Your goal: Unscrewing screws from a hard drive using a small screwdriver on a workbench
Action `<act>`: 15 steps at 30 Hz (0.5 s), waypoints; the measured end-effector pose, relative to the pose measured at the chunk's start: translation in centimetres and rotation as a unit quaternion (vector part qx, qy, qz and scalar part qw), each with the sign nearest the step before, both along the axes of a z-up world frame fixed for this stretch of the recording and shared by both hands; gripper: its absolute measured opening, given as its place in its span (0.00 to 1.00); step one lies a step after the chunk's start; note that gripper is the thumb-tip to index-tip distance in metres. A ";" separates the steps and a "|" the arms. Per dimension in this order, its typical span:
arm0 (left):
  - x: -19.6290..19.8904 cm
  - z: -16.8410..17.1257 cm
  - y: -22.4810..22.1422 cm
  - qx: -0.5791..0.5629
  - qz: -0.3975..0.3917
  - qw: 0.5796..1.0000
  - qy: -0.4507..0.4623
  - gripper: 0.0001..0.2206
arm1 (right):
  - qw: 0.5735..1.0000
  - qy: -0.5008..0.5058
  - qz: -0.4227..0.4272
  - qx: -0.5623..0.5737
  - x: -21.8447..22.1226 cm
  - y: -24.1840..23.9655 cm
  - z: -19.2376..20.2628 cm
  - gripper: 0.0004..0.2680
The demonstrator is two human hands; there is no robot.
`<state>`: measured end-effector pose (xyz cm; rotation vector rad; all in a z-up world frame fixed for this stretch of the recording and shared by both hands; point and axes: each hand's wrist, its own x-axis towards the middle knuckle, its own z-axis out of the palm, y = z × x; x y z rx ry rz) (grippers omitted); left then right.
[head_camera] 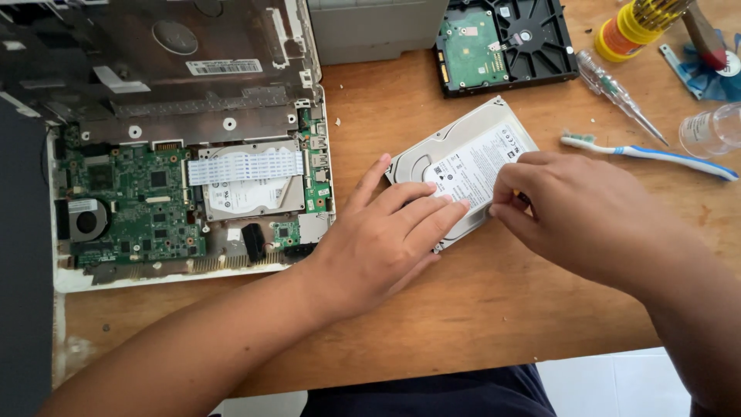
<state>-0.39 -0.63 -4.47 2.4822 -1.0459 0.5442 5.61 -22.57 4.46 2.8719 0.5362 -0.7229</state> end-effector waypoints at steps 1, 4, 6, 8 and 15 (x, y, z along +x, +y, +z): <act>0.0 0.0 0.0 0.001 -0.001 1.000 -0.001 0.31 | 1.000 -0.001 -0.001 0.001 -0.1 0.0 0.1 0.08; 0.0 0.1 0.1 0.011 0.004 1.000 0.002 0.32 | 1.000 0.009 -0.013 -0.004 -0.3 0.0 0.2 0.07; 0.0 0.1 0.1 0.011 -0.001 1.000 -0.003 0.32 | 0.999 -0.002 -0.028 0.038 -0.5 -0.4 -0.1 0.07; 0.0 0.1 0.1 0.010 -0.002 1.000 0.000 0.32 | 0.999 -0.003 -0.030 0.042 -0.5 -0.5 -0.3 0.07; 0.1 -0.1 0.1 0.014 -0.001 1.000 0.002 0.33 | 0.947 -0.044 0.084 0.306 -0.1 -4.1 -0.3 0.13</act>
